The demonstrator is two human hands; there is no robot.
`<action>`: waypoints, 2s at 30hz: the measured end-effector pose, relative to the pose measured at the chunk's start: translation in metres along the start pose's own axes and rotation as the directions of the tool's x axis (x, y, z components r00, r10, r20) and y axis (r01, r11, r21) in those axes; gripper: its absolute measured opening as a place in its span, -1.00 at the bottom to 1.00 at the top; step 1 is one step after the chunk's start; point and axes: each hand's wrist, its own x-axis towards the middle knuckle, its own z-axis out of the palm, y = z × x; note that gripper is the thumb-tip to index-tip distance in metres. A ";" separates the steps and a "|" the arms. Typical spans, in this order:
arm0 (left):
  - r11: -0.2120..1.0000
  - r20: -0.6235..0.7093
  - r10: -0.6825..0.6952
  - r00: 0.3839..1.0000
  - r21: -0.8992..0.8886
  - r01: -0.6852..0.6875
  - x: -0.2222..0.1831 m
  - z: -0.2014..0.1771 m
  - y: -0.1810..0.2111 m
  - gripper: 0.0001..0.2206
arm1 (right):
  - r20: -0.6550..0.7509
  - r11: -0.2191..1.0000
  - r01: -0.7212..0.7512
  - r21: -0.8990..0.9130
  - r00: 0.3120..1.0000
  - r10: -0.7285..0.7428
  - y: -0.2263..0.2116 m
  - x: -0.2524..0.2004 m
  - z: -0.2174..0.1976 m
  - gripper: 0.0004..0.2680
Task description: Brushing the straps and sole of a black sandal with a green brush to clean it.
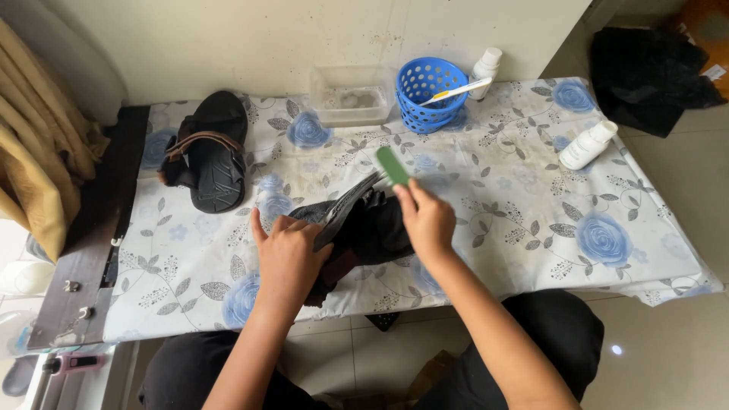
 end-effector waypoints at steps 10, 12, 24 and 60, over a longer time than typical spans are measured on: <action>0.999 0.010 0.018 1.000 -0.038 -0.018 0.004 0.000 -0.007 -0.70 | -0.016 0.993 0.011 0.117 1.000 -0.010 0.007 -0.010 0.009 -0.82; 0.999 0.018 0.021 1.000 -0.027 -0.020 0.002 0.004 -0.006 -0.70 | 0.216 0.901 -0.389 0.193 0.912 0.348 0.037 -0.008 0.027 -0.77; 0.990 0.014 0.017 1.000 -0.144 -0.014 0.007 -0.005 -0.017 -0.71 | 0.253 0.715 -0.531 0.454 0.847 0.468 0.036 -0.018 0.046 -0.62; 0.981 -0.008 0.054 0.999 -0.186 -0.055 0.004 0.010 -0.031 -0.67 | 0.436 0.533 -0.683 0.500 0.730 0.526 0.008 0.014 0.021 -0.72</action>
